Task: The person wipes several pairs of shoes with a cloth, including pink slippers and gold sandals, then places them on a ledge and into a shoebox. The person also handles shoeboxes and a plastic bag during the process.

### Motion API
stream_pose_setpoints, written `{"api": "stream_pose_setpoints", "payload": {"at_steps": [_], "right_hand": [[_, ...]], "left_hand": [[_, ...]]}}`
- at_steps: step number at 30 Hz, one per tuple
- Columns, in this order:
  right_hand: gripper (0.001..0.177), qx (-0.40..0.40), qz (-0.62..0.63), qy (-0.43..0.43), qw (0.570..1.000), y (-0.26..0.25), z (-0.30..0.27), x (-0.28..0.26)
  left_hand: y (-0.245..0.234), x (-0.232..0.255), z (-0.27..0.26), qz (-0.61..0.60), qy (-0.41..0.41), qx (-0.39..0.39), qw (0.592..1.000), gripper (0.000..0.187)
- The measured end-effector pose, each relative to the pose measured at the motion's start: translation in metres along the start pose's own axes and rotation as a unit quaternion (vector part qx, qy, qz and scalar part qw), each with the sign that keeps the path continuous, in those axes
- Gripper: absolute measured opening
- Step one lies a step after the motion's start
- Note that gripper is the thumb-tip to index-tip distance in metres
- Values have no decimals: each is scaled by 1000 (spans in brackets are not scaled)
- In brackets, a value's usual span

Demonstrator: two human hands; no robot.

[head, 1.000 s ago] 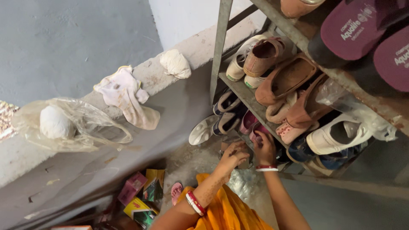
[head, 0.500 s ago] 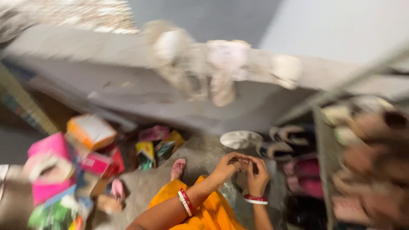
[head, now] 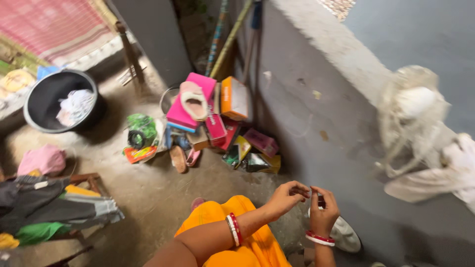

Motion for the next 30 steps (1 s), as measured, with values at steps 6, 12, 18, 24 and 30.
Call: {"api": "stream_pose_setpoints", "payload": {"at_steps": [6,12,18,24,30], "right_hand": [[19,-78,7,-30,996,86,-15,-51],[15,-207,30,-19,978,213,-43,-76],[27,-303,94,36,948,365,-16,-38],[34,-264,211,352,873,497,37,-7],[42,-228,121,419,871,546,55,0]], "left_hand": [[-84,21,-23,-56,45,52,996,28],[-212,50,-63,-82,101,151,980,30],[-320,91,-125,-76,95,264,957,35],[-391,112,-190,-53,72,344,935,35],[-438,89,-232,-52,38,399,915,35]]}}
Point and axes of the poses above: each hand's wrist, its own z-axis towards the middle knuckle, its own y-axis out of the palm, x = y × z, the point moved 5 cm from there along z, towards the middle knuckle, and after that the axes turned 10 degrees about y, right-handed, at the moved point
